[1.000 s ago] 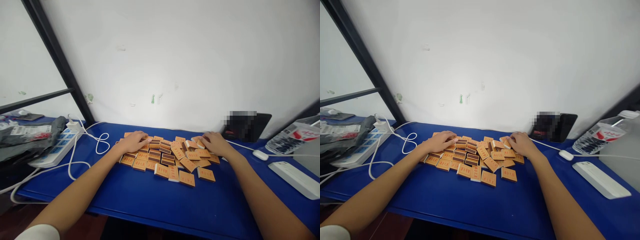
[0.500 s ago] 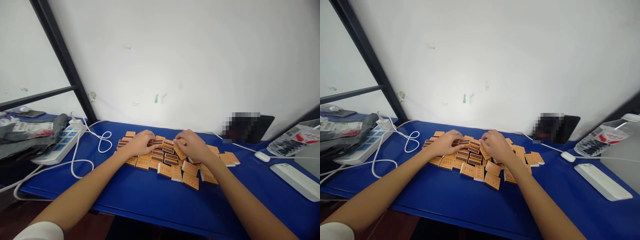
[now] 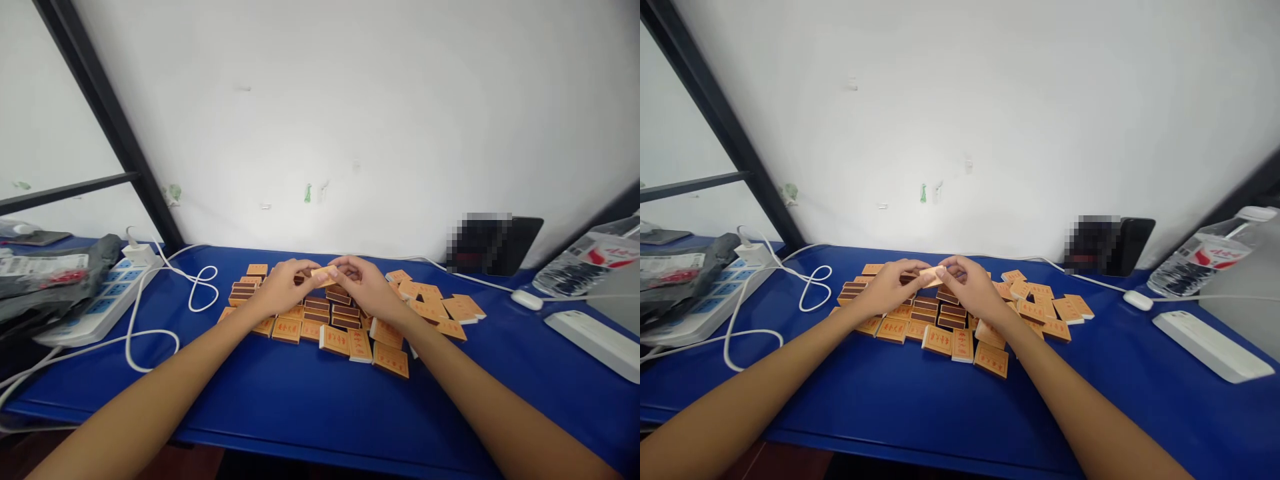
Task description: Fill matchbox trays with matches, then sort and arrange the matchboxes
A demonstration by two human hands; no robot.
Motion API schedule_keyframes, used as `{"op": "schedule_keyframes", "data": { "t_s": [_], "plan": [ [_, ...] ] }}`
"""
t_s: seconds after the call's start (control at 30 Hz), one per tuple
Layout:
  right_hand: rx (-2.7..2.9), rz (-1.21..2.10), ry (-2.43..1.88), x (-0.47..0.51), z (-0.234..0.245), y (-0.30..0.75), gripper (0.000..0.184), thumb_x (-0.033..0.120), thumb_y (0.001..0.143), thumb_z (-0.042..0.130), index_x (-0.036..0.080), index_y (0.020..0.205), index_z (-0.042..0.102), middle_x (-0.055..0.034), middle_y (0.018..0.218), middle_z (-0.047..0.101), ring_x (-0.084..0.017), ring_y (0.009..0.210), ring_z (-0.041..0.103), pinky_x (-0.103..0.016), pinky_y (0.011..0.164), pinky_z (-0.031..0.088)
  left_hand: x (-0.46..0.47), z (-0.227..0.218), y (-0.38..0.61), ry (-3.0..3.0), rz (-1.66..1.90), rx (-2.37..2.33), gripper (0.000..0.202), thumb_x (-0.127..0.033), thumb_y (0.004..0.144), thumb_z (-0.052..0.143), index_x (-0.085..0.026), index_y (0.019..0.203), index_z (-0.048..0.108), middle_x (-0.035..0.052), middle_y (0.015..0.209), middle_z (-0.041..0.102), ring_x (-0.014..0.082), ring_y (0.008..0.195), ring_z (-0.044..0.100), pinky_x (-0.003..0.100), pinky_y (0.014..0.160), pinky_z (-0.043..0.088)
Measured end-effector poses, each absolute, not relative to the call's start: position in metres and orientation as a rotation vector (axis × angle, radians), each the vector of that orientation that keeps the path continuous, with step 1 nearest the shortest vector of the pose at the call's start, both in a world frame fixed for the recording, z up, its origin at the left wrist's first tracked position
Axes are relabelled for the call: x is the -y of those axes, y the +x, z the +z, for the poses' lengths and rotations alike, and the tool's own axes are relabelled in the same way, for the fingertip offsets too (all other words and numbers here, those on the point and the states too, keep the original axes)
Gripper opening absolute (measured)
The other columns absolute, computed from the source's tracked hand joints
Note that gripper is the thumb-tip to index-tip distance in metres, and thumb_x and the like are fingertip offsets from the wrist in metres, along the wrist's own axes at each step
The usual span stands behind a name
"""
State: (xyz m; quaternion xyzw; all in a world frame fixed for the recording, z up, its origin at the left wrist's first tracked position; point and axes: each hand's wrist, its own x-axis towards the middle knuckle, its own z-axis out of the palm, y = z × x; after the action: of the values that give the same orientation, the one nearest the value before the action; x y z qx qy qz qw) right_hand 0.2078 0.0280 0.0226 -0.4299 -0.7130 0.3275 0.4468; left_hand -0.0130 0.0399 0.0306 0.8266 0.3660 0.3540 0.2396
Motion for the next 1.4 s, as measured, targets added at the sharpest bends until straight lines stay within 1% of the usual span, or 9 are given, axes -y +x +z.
{"op": "schedule_keyframes", "data": {
  "t_s": [0.1, 0.2, 0.37, 0.47, 0.67, 0.87, 1.0, 1.23, 1.4],
  "plan": [
    [1.718, 0.828, -1.092, -0.031, 0.022, 0.209, 0.04, 0.061, 0.092, 0.067, 0.022, 0.101, 0.067, -0.0038, 0.086, 0.073, -0.022, 0.081, 0.068, -0.035, 0.075, 0.053, -0.035, 0.028, -0.01, 2.476, 1.007, -1.067, 0.043, -0.054, 0.091, 0.074, -0.026, 0.124, 0.072, 0.0075, 0.114, 0.076, 0.0263, 0.103, 0.068, 0.041, 0.089, 0.056],
    [1.75, 0.859, -1.111, -0.03, 0.022, 0.209, 0.039, 0.061, 0.094, 0.064, 0.022, 0.099, 0.067, -0.0035, 0.083, 0.072, -0.022, 0.077, 0.067, -0.036, 0.072, 0.053, -0.034, 0.031, -0.011, 2.594, 0.984, -1.059, 0.033, -0.047, 0.093, 0.073, -0.025, 0.118, 0.074, 0.0073, 0.112, 0.075, 0.0249, 0.102, 0.068, 0.04, 0.088, 0.055],
    [1.905, 0.69, -1.099, -0.025, 0.024, 0.208, 0.042, 0.059, 0.103, 0.049, 0.024, 0.097, 0.07, -0.0071, 0.103, 0.076, -0.026, 0.097, 0.069, -0.042, 0.086, 0.055, -0.044, 0.039, -0.021, 2.551, 0.981, -1.011, 0.034, -0.05, 0.091, 0.074, -0.025, 0.113, 0.077, 0.0067, 0.104, 0.077, 0.0232, 0.094, 0.07, 0.039, 0.086, 0.057],
    [1.739, 0.727, -1.066, -0.025, 0.021, 0.205, 0.036, 0.059, 0.097, 0.06, 0.025, 0.107, 0.07, -0.0085, 0.111, 0.077, -0.026, 0.105, 0.071, -0.043, 0.091, 0.056, -0.047, 0.037, -0.023, 2.433, 1.071, -1.034, 0.041, -0.05, 0.089, 0.076, -0.023, 0.12, 0.075, 0.0077, 0.107, 0.079, 0.0231, 0.092, 0.072, 0.038, 0.084, 0.059],
    [1.447, 0.955, -1.062, -0.023, 0.02, 0.199, 0.052, 0.059, 0.08, 0.08, 0.023, 0.11, 0.06, -0.004, 0.084, 0.077, -0.021, 0.073, 0.071, -0.036, 0.07, 0.057, -0.036, 0.029, -0.012, 2.454, 1.249, -1.138, 0.042, -0.046, 0.084, 0.084, -0.024, 0.117, 0.072, 0.006, 0.109, 0.078, 0.0239, 0.098, 0.073, 0.039, 0.088, 0.059],
    [1.371, 0.992, -1.048, -0.019, 0.024, 0.198, 0.046, 0.061, 0.08, 0.08, 0.023, 0.099, 0.062, -0.0074, 0.093, 0.079, -0.023, 0.081, 0.075, -0.036, 0.072, 0.06, -0.032, 0.029, -0.009, 2.475, 1.397, -1.113, 0.033, -0.036, 0.087, 0.082, -0.024, 0.116, 0.072, 0.0058, 0.109, 0.077, 0.0244, 0.102, 0.071, 0.041, 0.088, 0.058],
    [1.429, 1.008, -1.026, -0.018, 0.025, 0.198, 0.04, 0.057, 0.085, 0.077, 0.025, 0.103, 0.063, -0.0078, 0.095, 0.08, -0.024, 0.087, 0.076, -0.039, 0.076, 0.062, -0.035, 0.028, -0.011, 2.465, 1.435, -1.1, 0.033, -0.037, 0.087, 0.082, -0.024, 0.117, 0.073, 0.006, 0.108, 0.077, 0.0237, 0.099, 0.072, 0.041, 0.088, 0.058],
    [1.401, 1.111, -1.023, -0.019, 0.027, 0.2, 0.041, 0.057, 0.08, 0.081, 0.024, 0.097, 0.063, -0.0052, 0.081, 0.077, -0.022, 0.076, 0.075, -0.038, 0.074, 0.061, -0.036, 0.027, -0.013, 2.52, 1.417, -1.064, 0.036, -0.04, 0.089, 0.082, -0.023, 0.119, 0.072, 0.0063, 0.109, 0.078, 0.0233, 0.1, 0.073, 0.04, 0.088, 0.058],
    [1.427, 1.138, -1.002, -0.017, 0.031, 0.202, 0.042, 0.058, 0.079, 0.083, 0.023, 0.096, 0.066, -0.0051, 0.083, 0.077, -0.021, 0.077, 0.074, -0.038, 0.077, 0.06, -0.036, 0.028, -0.012, 2.532, 1.394, -1.037, 0.034, -0.042, 0.09, 0.081, -0.023, 0.116, 0.073, 0.0057, 0.109, 0.079, 0.0225, 0.097, 0.073, 0.039, 0.088, 0.058]
  ]
}}
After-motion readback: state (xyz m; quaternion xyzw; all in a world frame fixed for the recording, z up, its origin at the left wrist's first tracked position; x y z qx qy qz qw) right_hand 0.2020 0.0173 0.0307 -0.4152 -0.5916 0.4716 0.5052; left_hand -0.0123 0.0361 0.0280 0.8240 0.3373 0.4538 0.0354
